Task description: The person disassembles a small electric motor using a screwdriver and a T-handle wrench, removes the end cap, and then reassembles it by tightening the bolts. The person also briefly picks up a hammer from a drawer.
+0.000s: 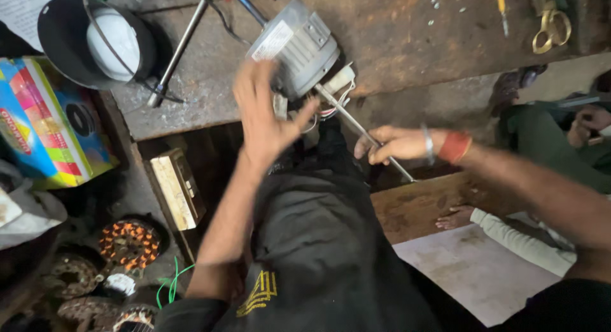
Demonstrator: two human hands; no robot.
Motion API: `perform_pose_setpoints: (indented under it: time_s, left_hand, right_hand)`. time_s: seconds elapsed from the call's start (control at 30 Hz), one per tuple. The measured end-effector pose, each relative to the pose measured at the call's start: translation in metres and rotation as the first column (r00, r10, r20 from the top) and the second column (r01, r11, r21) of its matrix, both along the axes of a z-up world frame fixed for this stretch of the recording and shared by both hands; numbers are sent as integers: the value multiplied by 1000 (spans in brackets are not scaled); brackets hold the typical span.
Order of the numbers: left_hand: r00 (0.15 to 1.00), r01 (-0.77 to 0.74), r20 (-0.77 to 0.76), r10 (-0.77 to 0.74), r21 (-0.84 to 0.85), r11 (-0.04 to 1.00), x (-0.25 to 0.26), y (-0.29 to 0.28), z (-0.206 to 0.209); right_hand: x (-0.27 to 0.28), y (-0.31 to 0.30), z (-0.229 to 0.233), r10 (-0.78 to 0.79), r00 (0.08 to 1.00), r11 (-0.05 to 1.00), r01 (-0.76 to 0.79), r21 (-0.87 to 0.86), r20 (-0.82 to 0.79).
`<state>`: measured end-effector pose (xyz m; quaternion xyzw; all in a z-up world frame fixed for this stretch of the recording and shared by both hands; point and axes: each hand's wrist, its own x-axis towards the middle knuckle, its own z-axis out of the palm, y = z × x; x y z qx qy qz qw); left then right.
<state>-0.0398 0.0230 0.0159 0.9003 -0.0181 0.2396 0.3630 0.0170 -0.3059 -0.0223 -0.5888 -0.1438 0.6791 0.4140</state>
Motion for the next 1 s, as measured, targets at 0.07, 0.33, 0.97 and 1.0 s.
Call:
perform_pose_setpoints:
  time_s: [0.07, 0.33, 0.97, 1.0]
  left_hand:
    - [996, 76, -41, -75, 33, 997, 20, 18, -2]
    - [974, 109, -186, -132, -129, 986, 42, 17, -13]
    - [967, 84, -228, -115, -141, 986, 43, 14, -10]
    - [965, 84, -234, -116, -142, 986, 44, 14, -9]
  right_hand:
    - [1, -8, -1, -43, 985, 998, 49, 35, -168]
    - [-12, 6, -3, 64, 876, 903, 153, -402, 478]
    - [-11, 22, -7, -78, 919, 996, 89, -10, 388]
    - [-8, 19, -11, -99, 968, 993, 112, -44, 230]
